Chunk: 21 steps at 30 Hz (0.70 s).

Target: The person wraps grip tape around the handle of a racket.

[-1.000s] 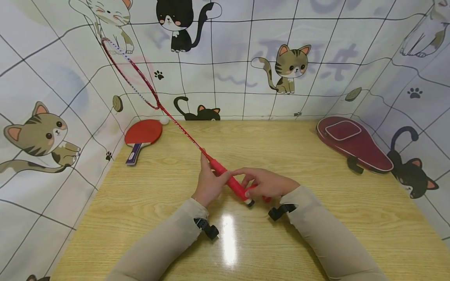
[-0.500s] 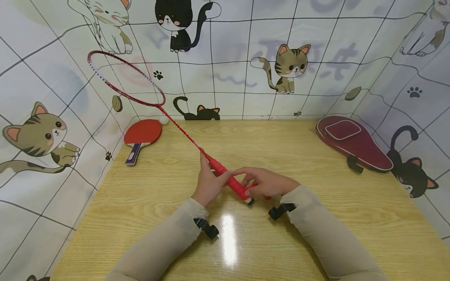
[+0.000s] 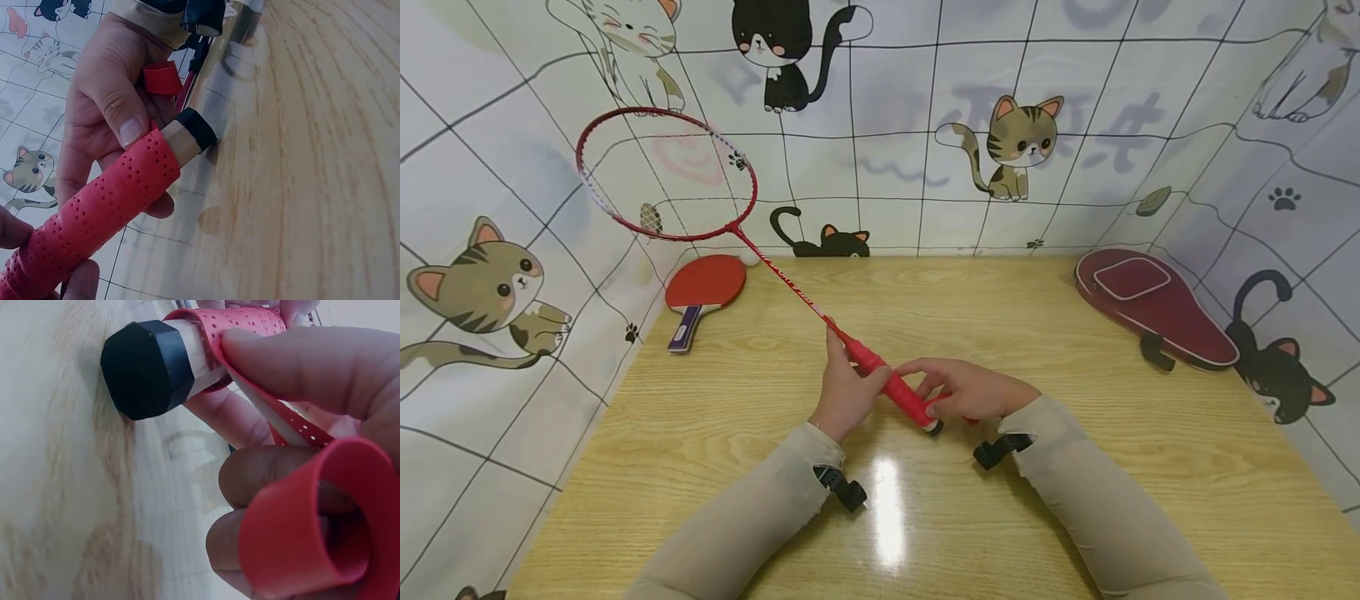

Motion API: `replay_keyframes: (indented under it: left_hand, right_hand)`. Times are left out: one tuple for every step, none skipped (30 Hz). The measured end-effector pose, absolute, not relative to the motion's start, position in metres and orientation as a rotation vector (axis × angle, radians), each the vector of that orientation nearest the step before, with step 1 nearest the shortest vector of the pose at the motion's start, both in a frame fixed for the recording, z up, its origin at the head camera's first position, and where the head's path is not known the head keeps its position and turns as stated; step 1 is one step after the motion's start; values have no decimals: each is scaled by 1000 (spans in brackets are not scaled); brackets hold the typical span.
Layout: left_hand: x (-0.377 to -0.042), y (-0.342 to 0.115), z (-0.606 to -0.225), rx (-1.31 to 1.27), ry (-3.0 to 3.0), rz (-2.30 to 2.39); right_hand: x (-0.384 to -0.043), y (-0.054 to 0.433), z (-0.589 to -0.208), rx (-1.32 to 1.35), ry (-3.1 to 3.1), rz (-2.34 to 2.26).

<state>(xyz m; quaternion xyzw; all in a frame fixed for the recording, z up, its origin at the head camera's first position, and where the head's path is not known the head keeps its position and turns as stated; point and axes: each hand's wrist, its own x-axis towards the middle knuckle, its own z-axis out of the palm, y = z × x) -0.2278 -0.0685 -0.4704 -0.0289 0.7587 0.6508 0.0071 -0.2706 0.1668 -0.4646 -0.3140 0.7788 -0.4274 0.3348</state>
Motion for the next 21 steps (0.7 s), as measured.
replay_keyframes:
  left_hand:
    - [-228, -69, -470, -91, 2378, 2030]
    - [-228, -69, -470, -91, 2379, 2028]
    - [-227, -69, -470, -91, 2383, 2022]
    - [-227, -69, -470, -92, 2383, 2019]
    - [-227, -69, -470, -92, 2386, 2015]
    - [-228, -69, -471, -92, 2392, 2007]
    - [-227, -69, -471, -90, 2394, 2007]
    - [-227, -70, -470, -88, 2391, 2011]
    - [-228, -70, -470, -83, 2387, 2016]
    - [-228, -70, -470, -82, 2379, 2026]
    - [-227, -69, -469, -78, 2374, 2032]
    - [-228, -69, -469, -78, 2366, 2041]
    - [-227, -69, -468, -77, 2353, 2053]
    - [-227, -69, -468, -76, 2340, 2064]
    - [-228, -69, -468, -74, 2328, 2073]
    - [-228, -69, -468, -77, 2321, 2078]
    - [-228, -70, -468, -78, 2313, 2084]
    - [-228, -70, -469, -77, 2305, 2089]
    - [-228, -70, -469, -77, 2297, 2094]
    - [-229, -70, -469, -76, 2293, 2097]
    - [-229, -70, -470, -77, 2291, 2097]
  right_hand:
    - [-271, 167, -465, -817, 2040, -1112]
    - [-270, 166, -465, -815, 2045, -1110]
    - [-270, 166, -465, -812, 2051, -1108]
    - [-269, 166, -465, -808, 2056, -1106]
    - [-269, 166, -466, -809, 2061, -1102]
    - [-269, 165, -465, -809, 2064, -1099]
    - [-268, 165, -465, -812, 2066, -1095]
    - [-268, 165, -464, -813, 2065, -1094]
    - [-268, 165, -464, -816, 2064, -1090]
    - [-268, 166, -463, -820, 2063, -1086]
    - [-268, 166, -463, -822, 2059, -1084]
    - [-268, 166, -462, -824, 2055, -1083]
    - [-268, 167, -462, -825, 2052, -1080]
    - [-269, 167, -462, -826, 2048, -1077]
    - [-269, 167, -463, -831, 2047, -1074]
    - [-269, 167, -463, -837, 2047, -1072]
    - [-269, 167, -464, -841, 2048, -1070]
    - [-270, 167, -465, -842, 2052, -1065]
    - [-270, 167, -466, -843, 2057, -1062]
    - [-270, 167, -466, -841, 2061, -1062]
    - [-270, 167, -467, -835, 2064, -1065]
